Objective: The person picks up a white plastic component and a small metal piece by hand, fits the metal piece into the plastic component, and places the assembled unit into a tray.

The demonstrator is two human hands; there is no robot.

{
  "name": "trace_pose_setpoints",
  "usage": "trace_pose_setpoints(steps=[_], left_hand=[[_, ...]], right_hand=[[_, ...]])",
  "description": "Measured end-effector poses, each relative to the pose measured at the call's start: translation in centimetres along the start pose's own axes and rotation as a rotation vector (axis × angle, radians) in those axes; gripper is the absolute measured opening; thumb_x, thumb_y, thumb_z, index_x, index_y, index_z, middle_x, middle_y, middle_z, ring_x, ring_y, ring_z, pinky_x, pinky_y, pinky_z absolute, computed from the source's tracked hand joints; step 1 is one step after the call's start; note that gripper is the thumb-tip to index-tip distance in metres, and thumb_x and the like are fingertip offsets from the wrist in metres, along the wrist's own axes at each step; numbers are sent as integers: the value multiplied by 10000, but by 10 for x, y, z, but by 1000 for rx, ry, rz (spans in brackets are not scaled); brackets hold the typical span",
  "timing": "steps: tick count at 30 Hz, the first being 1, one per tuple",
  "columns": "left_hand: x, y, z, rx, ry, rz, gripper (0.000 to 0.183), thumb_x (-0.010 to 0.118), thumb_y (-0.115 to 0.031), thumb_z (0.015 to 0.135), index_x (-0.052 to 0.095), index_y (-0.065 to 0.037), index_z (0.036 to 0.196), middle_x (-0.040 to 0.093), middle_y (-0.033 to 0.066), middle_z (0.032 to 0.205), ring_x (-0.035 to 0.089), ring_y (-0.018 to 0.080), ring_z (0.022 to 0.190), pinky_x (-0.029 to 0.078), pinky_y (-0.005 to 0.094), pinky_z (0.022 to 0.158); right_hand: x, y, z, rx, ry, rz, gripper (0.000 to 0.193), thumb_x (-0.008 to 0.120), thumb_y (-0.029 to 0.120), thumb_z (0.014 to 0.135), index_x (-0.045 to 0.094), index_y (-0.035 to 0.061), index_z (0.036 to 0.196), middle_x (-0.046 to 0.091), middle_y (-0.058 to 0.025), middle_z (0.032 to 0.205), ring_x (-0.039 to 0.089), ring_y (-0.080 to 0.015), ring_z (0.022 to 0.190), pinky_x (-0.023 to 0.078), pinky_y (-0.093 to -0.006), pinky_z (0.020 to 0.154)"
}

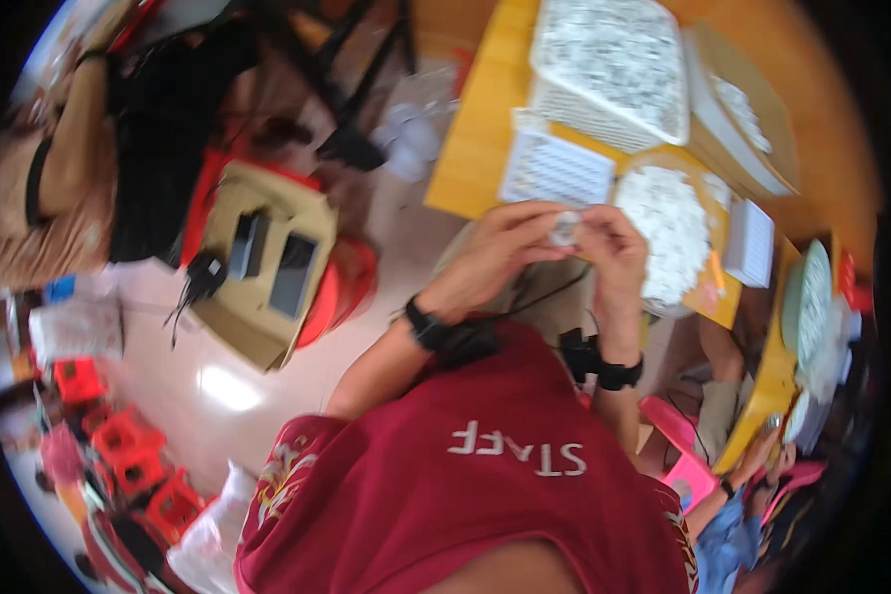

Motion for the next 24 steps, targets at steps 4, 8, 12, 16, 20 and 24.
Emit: trace_pose_setpoints(steps=[4,8,12,16,20,24], left_hand=[[2,0,0,-64,50,-97,353,482,-161,905,465,62,1178,563,131,1075,584,198,946,499,303,829],[12,7,8,-105,125,-102,349,474,-149,907,460,64,1183,561,131,1077,582,195,949,499,300,836],[23,13,14,-126,152,-79,347,472,-150,908,461,61,1184,563,126,1075,584,190,944,500,289,834],[31,13,20,-140,126,-7,317,463,-144,914,491,31,1177,575,118,1080,591,179,941,503,283,823],[29,18,26,-148,112,28,316,465,-133,912,490,26,1184,581,127,1075,603,189,922,509,288,814],[35,19,27,-137,134,13,314,472,-119,906,492,30,1182,584,129,1070,607,193,915,510,294,815]], right_hand=[[4,13,-6,-33,21,-68,150,598,-37,780,597,-24,929,613,-38,829,560,-70,724,461,-201,655],[-4,23,-13,-76,-37,-6,153,589,-38,793,589,-38,946,617,-40,842,572,-78,751,467,-199,671],[-15,25,-16,-77,-79,4,159,583,-58,788,587,-37,945,618,-48,848,577,-78,755,467,-198,665],[-25,27,-16,-100,-116,-9,157,579,-70,784,587,-42,938,608,-53,844,575,-76,737,466,-194,655],[-32,29,-17,-121,-175,-37,157,583,-72,780,591,-42,934,589,-50,842,569,-75,715,459,-188,649],[-36,29,-19,-155,-197,-83,149,583,-67,784,595,-41,931,578,-42,841,566,-73,715,457,-189,638]])
Point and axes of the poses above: each hand's wrist, its own z-axis towards the middle knuckle, its own x-axis out of the palm, y = z × x, the point moved 9 cm from there along z, towards the middle knuckle
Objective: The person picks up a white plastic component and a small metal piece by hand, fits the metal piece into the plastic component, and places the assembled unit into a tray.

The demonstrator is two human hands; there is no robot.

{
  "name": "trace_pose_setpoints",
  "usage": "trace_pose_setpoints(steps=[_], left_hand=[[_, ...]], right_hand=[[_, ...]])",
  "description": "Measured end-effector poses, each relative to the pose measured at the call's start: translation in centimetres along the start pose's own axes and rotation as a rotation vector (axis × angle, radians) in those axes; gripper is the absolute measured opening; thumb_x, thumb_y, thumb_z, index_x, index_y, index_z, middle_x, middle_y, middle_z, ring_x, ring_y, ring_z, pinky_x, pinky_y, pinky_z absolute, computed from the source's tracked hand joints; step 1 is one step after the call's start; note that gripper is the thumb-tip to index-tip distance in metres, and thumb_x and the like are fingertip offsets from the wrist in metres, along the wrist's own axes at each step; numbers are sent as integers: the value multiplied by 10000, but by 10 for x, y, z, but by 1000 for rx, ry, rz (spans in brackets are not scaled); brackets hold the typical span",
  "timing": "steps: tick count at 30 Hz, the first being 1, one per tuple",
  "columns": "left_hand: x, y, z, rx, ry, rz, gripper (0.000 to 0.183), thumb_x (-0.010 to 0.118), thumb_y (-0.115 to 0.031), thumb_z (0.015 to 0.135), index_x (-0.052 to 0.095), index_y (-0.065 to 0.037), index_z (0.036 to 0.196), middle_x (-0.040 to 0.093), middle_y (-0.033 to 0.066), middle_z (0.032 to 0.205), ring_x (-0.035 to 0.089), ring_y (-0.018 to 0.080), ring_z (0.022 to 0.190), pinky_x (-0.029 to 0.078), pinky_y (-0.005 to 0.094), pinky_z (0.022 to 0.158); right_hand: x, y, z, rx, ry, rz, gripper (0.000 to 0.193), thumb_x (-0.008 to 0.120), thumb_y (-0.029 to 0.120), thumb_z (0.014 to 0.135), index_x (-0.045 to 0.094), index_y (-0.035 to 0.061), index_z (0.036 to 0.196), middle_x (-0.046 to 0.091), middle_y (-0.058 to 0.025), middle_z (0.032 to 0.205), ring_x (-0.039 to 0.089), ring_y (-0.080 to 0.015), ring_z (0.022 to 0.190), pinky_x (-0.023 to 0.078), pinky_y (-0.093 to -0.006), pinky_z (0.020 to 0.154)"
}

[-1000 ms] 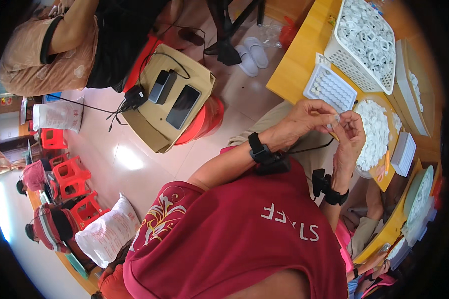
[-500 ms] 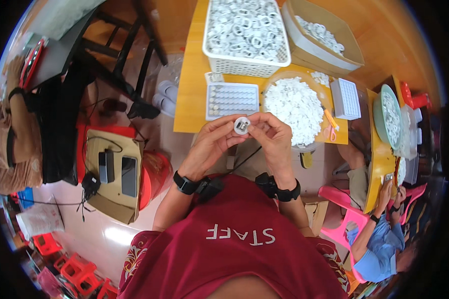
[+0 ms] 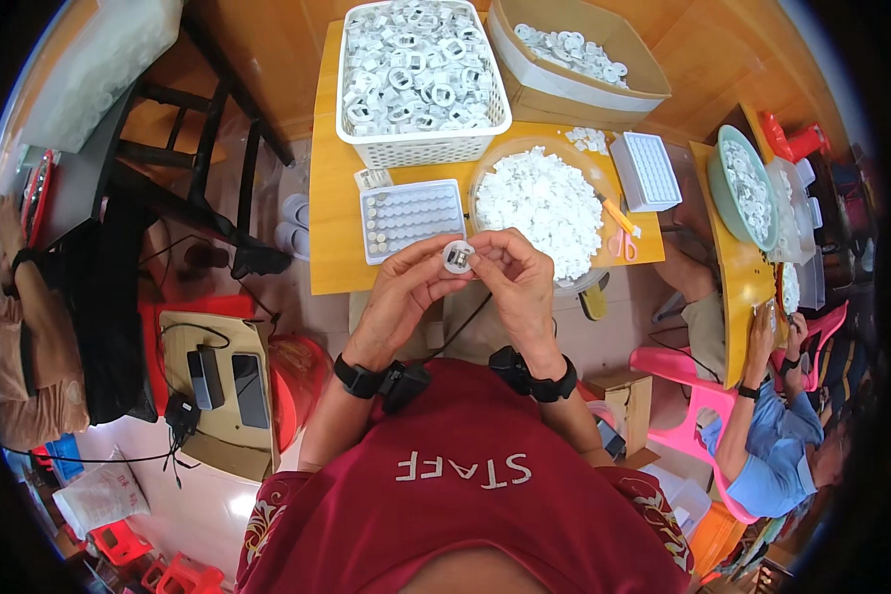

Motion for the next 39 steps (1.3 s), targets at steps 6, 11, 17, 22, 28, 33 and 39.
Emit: trace_pose_setpoints(steps=[6,11,17,22,28,33,39], left_hand=[[2,-6,-3,77,-57,184,301,532,-53,863,532,8,1157,586,108,1066,596,170,931,500,290,826],[6,-14,-7,160,-41,246,282,598,13,800,599,-18,1080,586,62,1001,582,155,925,489,282,818],[9,-16,-5,155,-24,320,272,616,49,768,624,-12,1033,575,43,927,573,131,881,480,263,801],[17,-20,-9,185,-3,364,255,621,56,761,635,-5,1008,573,41,918,565,116,838,468,238,767],[26,-15,-9,105,24,340,250,605,17,789,615,-3,1038,583,49,950,571,121,864,481,243,775],[7,-4,-11,32,-15,123,276,570,-35,830,553,7,1103,590,116,1037,598,186,914,524,295,766],[8,1,-8,-26,-17,62,298,584,-45,826,540,5,1116,586,116,1047,601,196,910,517,296,790]], right_hand=[[-1,19,-3,-146,-47,-270,187,582,-84,741,606,-17,914,572,-68,846,576,-106,693,468,-216,610],[15,51,-12,-317,-56,-524,249,591,-86,684,606,-8,920,573,-102,854,591,-163,666,496,-252,600],[12,49,-14,-314,-48,-514,270,590,-81,670,603,-6,929,572,-110,858,592,-170,644,515,-252,599],[8,46,-18,-320,-48,-474,271,598,-78,666,605,-6,928,577,-99,862,605,-154,668,518,-244,610],[1,47,-21,-286,-65,-397,254,608,-70,682,607,-6,928,580,-86,866,619,-142,700,515,-232,617],[-25,39,-15,-151,-86,-290,225,617,-51,707,610,-7,927,583,-88,860,618,-140,701,495,-222,611],[-39,49,-22,-256,-144,-540,228,616,-41,706,616,0,930,587,-94,854,596,-152,669,476,-240,602]])
Point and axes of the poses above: each hand's wrist, its own z-axis towards the middle knuckle, its own x-axis out of the palm, y = z × x, the point moved 9 cm from there along z, towards the middle knuckle
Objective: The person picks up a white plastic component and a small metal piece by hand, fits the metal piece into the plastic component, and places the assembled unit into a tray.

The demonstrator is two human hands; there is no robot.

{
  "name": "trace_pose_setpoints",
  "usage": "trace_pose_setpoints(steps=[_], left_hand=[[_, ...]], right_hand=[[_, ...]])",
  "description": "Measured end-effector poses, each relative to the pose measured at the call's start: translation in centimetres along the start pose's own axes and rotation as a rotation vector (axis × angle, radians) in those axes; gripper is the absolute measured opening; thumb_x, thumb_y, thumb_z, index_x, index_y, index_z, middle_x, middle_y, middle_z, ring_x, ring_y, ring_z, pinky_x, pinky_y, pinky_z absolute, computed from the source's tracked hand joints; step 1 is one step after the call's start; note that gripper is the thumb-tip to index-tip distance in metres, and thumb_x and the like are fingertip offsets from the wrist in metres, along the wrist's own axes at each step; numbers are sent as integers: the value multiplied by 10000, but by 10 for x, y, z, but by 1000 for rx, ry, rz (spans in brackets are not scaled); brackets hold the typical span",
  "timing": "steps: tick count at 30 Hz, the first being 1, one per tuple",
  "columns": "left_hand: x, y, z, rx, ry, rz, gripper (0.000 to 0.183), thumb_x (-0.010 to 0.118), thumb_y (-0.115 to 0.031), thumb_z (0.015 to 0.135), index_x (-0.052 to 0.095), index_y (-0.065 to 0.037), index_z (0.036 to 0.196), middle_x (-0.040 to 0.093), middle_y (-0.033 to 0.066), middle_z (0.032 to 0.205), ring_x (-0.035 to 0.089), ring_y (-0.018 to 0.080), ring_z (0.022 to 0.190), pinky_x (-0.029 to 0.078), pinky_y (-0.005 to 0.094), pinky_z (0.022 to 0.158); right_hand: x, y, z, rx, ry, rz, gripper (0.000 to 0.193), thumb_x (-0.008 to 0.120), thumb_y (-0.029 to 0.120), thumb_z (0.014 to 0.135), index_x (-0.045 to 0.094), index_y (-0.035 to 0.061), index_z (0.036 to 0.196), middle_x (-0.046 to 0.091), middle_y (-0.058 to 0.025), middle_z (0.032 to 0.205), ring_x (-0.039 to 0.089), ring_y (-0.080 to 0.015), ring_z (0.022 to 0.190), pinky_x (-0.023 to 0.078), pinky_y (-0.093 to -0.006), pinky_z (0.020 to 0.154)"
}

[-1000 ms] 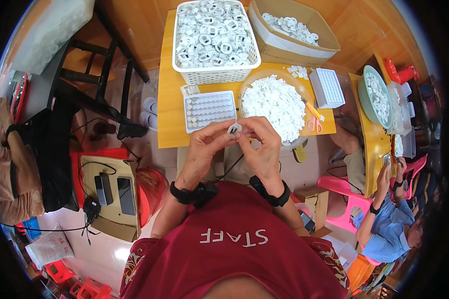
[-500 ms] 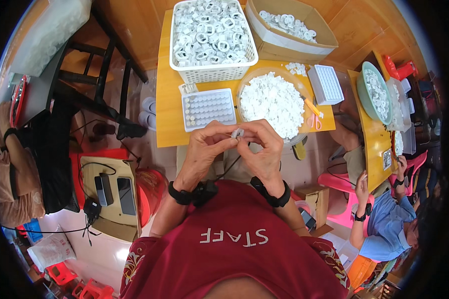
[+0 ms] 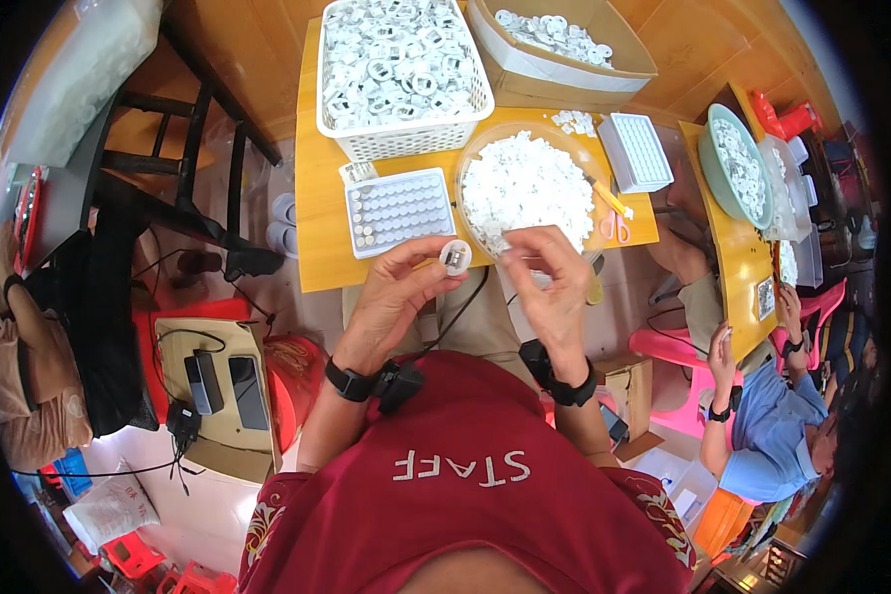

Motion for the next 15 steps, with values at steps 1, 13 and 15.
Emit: trace_pose_setpoints(steps=[1,13,15], left_hand=[[4,0,0,-7,5,24,300,590,-43,821,543,-2,1115,586,112,1049,600,193,909,513,291,793],[8,0,-5,-24,28,66,197,588,-26,820,609,-18,1016,604,76,996,589,141,897,505,273,786],[5,3,-4,-18,21,47,181,590,-36,824,616,-17,1002,607,76,984,591,138,891,509,265,773]], right_hand=[[6,6,0,2,0,1,228,616,-41,706,616,0,930,587,-94,854,596,-152,669,476,-240,602],[36,34,-5,-147,43,-87,240,609,-35,632,591,19,865,552,-83,795,547,-186,595,457,-279,521],[37,34,-7,-150,31,-111,238,607,-36,625,588,20,855,546,-82,784,545,-189,590,455,-278,514]])
Point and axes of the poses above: each hand's wrist, its own z-axis towards the middle knuckle, its own x-axis out of the palm, y = z × x, the point moved 9 cm from there along z, towards the middle knuckle
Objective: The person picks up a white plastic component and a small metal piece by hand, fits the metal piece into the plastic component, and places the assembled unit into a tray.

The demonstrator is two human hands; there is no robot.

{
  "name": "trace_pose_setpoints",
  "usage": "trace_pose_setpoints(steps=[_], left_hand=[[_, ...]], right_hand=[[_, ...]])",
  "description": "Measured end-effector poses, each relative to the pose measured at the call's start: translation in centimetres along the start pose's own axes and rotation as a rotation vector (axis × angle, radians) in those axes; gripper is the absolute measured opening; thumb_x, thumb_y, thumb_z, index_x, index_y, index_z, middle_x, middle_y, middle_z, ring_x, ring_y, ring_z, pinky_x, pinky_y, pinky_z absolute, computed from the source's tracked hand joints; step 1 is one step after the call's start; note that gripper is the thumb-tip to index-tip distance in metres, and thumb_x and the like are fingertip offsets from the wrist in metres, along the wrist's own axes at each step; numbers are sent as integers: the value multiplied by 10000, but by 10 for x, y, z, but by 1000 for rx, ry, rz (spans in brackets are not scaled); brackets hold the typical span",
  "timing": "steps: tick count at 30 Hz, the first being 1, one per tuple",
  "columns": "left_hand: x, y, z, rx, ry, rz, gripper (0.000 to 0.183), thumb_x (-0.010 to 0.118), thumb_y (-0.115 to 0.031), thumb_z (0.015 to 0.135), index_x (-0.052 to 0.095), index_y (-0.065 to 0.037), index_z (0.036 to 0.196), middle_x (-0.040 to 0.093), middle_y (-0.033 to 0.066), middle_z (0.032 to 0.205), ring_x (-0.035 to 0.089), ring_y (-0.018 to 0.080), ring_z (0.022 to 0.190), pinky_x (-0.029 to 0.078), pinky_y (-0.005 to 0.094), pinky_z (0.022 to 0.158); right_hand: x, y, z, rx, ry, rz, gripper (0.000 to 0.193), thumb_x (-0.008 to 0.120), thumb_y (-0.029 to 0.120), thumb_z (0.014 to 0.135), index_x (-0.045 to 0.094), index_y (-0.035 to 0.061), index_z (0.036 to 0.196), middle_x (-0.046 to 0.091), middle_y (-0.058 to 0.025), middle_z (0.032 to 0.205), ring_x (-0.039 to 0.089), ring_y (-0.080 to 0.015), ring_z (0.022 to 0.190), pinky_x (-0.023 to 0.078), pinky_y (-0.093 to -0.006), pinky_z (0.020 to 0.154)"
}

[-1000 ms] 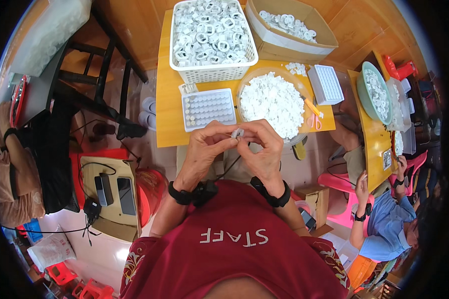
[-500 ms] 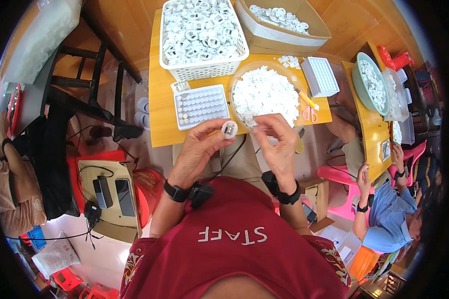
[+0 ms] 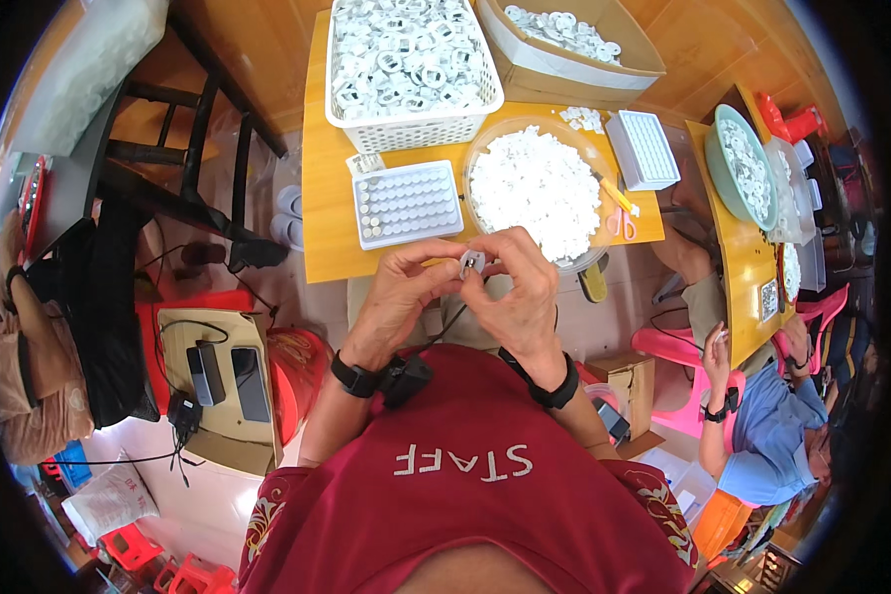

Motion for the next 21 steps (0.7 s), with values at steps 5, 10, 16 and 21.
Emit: trace_pose_setpoints(steps=[5,10,16,21], left_hand=[[-2,2,-1,11,-44,65,194,601,-61,823,610,-12,1010,613,76,966,600,141,844,513,265,734],[-8,11,0,-21,-74,64,190,610,-59,818,616,-22,1005,609,67,958,595,127,840,509,247,731],[-7,8,0,-19,-97,23,213,608,-83,827,604,-18,1029,601,59,944,586,129,864,501,250,759],[-3,8,3,-25,-93,-33,239,599,-103,836,582,-11,1057,595,60,948,581,138,874,495,255,756]], right_hand=[[-1,-1,-3,-10,-33,-39,235,603,-42,612,586,23,838,522,-80,740,532,-196,568,443,-283,493],[1,-5,-5,-36,-27,-36,215,591,-48,620,589,20,824,496,-78,691,521,-194,554,422,-286,471],[5,-18,-5,-6,-40,41,218,606,-36,636,594,25,846,521,-84,743,540,-193,587,441,-280,514],[-7,-13,-1,32,-39,142,250,646,-19,636,585,34,873,528,-91,831,560,-204,683,452,-290,575]])
Point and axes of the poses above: each hand's wrist, its own z-axis towards the middle knuckle, its own x-axis out of the palm, y = z × x, the point moved 9 cm from there along z, towards the middle knuckle
